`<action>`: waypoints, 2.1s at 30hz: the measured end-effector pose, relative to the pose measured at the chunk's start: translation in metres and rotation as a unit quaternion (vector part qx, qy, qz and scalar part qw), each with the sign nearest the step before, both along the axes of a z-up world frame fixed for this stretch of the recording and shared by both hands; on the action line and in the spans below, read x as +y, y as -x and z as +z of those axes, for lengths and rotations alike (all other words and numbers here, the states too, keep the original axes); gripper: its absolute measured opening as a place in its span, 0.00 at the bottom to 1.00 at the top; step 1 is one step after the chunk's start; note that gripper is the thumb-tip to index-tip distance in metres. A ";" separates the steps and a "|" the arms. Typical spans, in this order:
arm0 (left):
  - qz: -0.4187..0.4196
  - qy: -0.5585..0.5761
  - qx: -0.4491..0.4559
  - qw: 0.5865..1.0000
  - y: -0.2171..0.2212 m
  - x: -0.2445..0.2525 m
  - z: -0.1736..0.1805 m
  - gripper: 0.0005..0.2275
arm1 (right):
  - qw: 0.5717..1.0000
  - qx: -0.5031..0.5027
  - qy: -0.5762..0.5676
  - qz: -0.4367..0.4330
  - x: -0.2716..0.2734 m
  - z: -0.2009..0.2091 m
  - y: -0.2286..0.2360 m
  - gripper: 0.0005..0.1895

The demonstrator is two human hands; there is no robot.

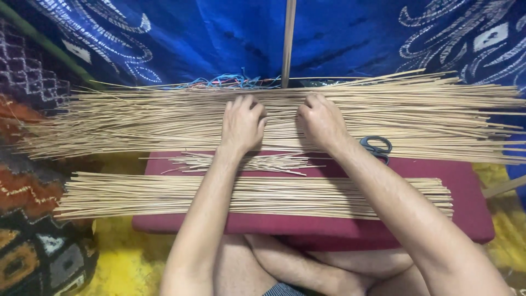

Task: Cutting long wooden sticks to a uniform length using scissors and a reference bundle as a guide.

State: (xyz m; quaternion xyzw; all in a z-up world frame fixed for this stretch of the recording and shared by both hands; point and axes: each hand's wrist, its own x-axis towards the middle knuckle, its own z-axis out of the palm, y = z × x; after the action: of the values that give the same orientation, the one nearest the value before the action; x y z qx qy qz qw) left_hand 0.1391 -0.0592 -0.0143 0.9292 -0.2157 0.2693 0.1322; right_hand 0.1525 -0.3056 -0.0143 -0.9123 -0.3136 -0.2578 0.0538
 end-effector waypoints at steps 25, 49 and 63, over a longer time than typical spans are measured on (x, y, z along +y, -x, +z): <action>-0.053 0.042 -0.017 0.998 0.105 -0.013 0.031 0.03 | 0.998 -0.024 0.036 -0.045 -0.110 0.043 0.106 0.01; -0.094 0.036 -0.056 0.993 0.188 -0.062 0.034 0.06 | 0.993 -0.029 0.022 -0.115 -0.186 0.026 0.205 0.04; -0.111 0.022 -0.072 0.991 0.199 -0.126 0.051 0.03 | 0.995 0.031 0.005 -0.099 -0.207 0.038 0.228 0.10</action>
State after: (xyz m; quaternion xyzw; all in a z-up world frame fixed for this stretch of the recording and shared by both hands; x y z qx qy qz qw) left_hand -0.0603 -0.1856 0.0371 0.8748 -0.3204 0.3234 0.1659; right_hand -0.0758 -0.5127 0.0238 -0.9466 -0.2217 -0.2316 0.0331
